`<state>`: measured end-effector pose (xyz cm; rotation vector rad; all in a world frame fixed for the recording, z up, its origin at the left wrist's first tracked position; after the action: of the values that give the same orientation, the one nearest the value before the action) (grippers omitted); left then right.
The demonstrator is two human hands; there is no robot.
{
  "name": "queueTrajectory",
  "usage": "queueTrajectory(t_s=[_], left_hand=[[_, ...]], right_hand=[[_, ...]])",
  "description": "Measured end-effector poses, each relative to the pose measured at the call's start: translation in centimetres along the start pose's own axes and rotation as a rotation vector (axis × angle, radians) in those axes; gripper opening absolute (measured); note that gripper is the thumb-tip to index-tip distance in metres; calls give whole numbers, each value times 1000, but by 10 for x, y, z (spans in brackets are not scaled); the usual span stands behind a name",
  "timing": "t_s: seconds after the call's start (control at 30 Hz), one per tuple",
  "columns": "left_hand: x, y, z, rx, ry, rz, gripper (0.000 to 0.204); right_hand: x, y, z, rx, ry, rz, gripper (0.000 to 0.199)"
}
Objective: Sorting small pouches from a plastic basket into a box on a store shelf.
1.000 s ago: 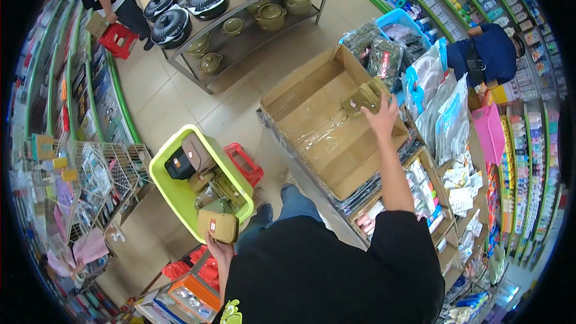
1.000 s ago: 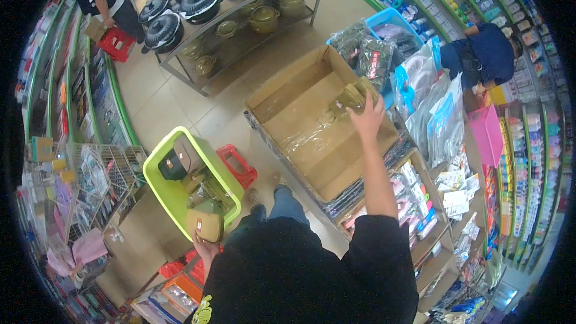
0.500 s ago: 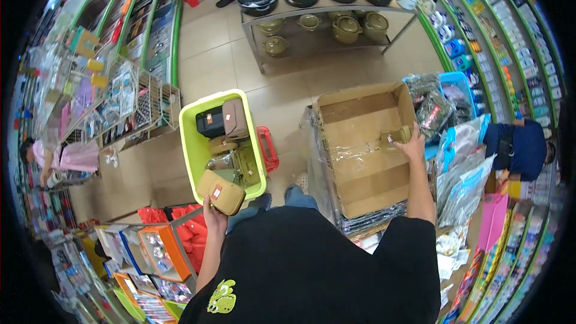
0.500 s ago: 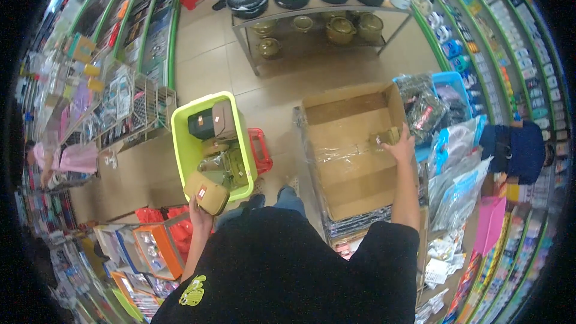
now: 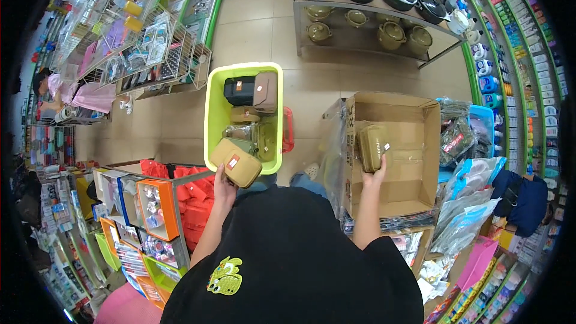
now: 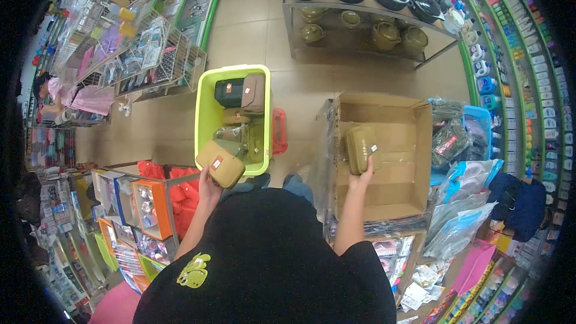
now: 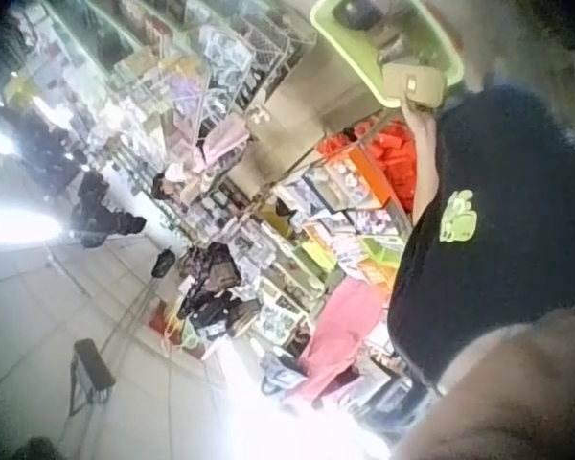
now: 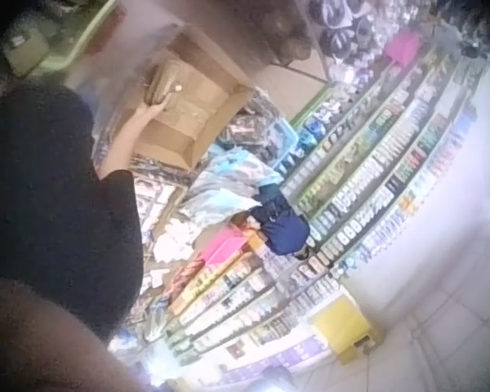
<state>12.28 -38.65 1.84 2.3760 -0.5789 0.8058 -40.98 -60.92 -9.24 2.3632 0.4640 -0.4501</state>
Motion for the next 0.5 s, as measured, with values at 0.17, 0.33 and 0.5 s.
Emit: queueTrajectory(t_s=[0.17, 0.33, 0.5], left_hand=[[5, 8, 1, 46, -54, 68, 71], [21, 15, 3, 31, 0, 137, 55], [53, 96, -15, -116, 62, 285, 50]], right_hand=[[23, -22, -5, 63, 141, -100, 60], [5, -10, -43, 158, 62, -470, 68], [-62, -4, -60, 125, -663, -872, 66]])
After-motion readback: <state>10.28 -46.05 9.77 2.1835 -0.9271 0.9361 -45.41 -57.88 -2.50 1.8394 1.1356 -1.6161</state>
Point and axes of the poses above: each hand's wrist, its own z-axis towards the middle knuckle, its own y-axis out of the palm, x = y × z, the point moved 10 cm from there along z, towards the middle knuckle, and after that the axes turned 8 degrees about z, right-handed, at the moved point
